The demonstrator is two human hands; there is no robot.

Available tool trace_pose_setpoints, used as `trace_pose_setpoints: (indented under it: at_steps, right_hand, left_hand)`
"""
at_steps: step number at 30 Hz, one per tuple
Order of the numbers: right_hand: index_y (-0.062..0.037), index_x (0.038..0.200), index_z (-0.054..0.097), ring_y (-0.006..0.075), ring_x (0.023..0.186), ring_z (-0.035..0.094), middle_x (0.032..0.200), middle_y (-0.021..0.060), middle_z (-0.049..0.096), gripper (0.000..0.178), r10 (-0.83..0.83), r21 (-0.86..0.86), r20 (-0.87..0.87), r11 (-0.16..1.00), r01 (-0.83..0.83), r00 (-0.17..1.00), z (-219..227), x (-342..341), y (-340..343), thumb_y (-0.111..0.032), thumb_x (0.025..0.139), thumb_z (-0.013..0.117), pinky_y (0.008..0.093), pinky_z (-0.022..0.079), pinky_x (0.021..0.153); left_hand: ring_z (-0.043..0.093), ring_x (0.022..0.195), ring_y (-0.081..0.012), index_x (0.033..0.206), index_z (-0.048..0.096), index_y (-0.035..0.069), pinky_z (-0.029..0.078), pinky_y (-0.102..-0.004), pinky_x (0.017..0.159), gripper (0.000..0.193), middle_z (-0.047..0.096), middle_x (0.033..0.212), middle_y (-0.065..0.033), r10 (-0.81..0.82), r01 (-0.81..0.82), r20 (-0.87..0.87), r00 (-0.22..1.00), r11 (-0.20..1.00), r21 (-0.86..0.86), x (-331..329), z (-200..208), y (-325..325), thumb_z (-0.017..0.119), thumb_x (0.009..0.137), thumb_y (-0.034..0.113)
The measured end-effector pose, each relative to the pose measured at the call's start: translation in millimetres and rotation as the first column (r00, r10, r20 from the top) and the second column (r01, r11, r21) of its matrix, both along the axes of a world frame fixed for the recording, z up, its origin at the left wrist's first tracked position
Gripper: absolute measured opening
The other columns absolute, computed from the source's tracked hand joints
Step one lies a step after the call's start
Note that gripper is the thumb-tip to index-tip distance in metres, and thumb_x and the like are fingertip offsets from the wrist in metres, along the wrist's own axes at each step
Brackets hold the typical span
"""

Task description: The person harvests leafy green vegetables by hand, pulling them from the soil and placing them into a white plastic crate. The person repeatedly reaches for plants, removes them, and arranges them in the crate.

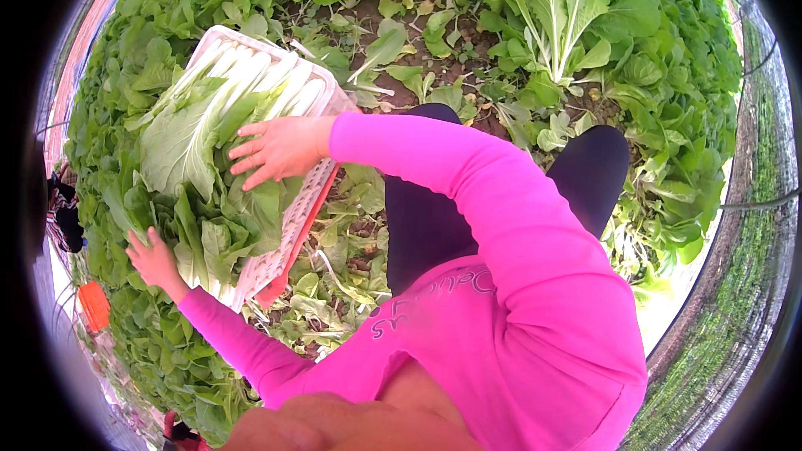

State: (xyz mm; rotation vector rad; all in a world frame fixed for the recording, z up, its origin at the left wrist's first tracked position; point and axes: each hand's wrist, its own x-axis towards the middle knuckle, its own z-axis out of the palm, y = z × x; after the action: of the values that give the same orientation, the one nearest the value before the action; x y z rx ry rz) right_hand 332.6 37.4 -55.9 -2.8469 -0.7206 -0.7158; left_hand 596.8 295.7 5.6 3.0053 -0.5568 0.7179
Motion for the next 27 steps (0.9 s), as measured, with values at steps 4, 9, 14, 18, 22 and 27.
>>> trace_pose_setpoints:
  at_steps: [4,9,14,18,22,27]
  right_hand:
    - [-0.0196,0.121,0.054,0.0263,0.129,0.037,0.133,0.0061,0.047,0.046,-0.117,0.018,0.015,0.993,0.116,0.993,18.8,-58.9,-26.1,-0.013,0.076,0.056,0.0459,0.025,0.108]
    - [-0.0175,0.111,0.06,0.0263,0.122,0.044,0.125,0.0077,0.053,0.039,-0.457,-0.069,0.006,0.887,0.456,0.89,33.8,-176.2,-76.3,-0.015,0.072,0.059,0.0435,0.031,0.103]
    - [-0.0175,0.111,0.06,0.026,0.116,0.049,0.126,0.0062,0.053,0.039,-0.916,-0.103,-0.02,0.4,0.911,0.4,40.8,-359.0,-97.3,-0.011,0.073,0.06,0.0395,0.037,0.099]
    - [-0.0165,0.105,0.065,0.0279,0.096,0.058,0.114,0.0056,0.061,0.023,-0.975,0.156,0.021,-0.217,0.964,-0.222,31.1,-512.9,-46.9,-0.017,0.082,0.059,0.0382,0.048,0.08]
    - [-0.0124,0.109,0.064,0.0263,0.085,0.063,0.098,0.0112,0.066,0.03,-0.718,0.554,-0.396,-0.684,0.475,-0.572,-14.6,-627.5,64.2,-0.024,0.084,0.054,0.0354,0.049,0.077]
    - [-0.0144,0.099,0.069,0.0305,0.085,0.063,0.09,0.0144,0.067,0.026,-0.36,0.28,-0.711,-0.933,0.226,-0.604,-111.3,-658.3,188.2,-0.027,0.077,0.06,0.0368,0.049,0.078]
  left_hand:
    - [0.036,0.128,-0.0319,0.138,0.038,0.022,0.026,-0.0488,0.103,0.054,0.036,0.142,-0.0124,-0.627,0.658,0.199,0.753,0.716,-0.234,-96.8,49.3,-116.4,0.045,0.09,0.046]
    - [0.02,0.137,-0.0293,0.142,0.028,0.027,0.011,-0.0515,0.109,0.06,0.022,0.149,-0.0049,-0.394,0.403,-0.105,0.913,0.911,0.085,-75.7,-53.1,-198.8,0.026,0.091,0.059]
    - [0.027,0.133,-0.0308,0.139,0.029,0.039,0.017,-0.0528,0.106,0.061,0.028,0.147,0.0,-0.354,0.371,0.225,0.908,0.928,-0.034,-13.3,-154.8,-185.4,0.02,0.087,0.069]
    - [0.029,0.133,-0.0262,0.136,0.034,0.04,0.02,-0.0469,0.105,0.06,0.032,0.144,0.0026,-0.327,0.376,0.418,0.848,0.926,-0.039,45.0,-174.6,-197.6,0.023,0.086,0.07]
    - [0.034,0.129,-0.0251,0.133,0.042,0.034,0.025,-0.0412,0.104,0.055,0.038,0.141,0.0003,-0.398,0.387,0.192,0.897,0.917,0.094,0.7,-169.5,-197.4,0.033,0.088,0.063]
    - [0.038,0.127,-0.0266,0.134,0.043,0.021,0.033,-0.0408,0.102,0.059,0.039,0.14,-0.0038,-0.696,0.356,-0.285,0.66,0.623,-0.696,36.0,-127.1,-241.8,0.049,0.086,0.056]
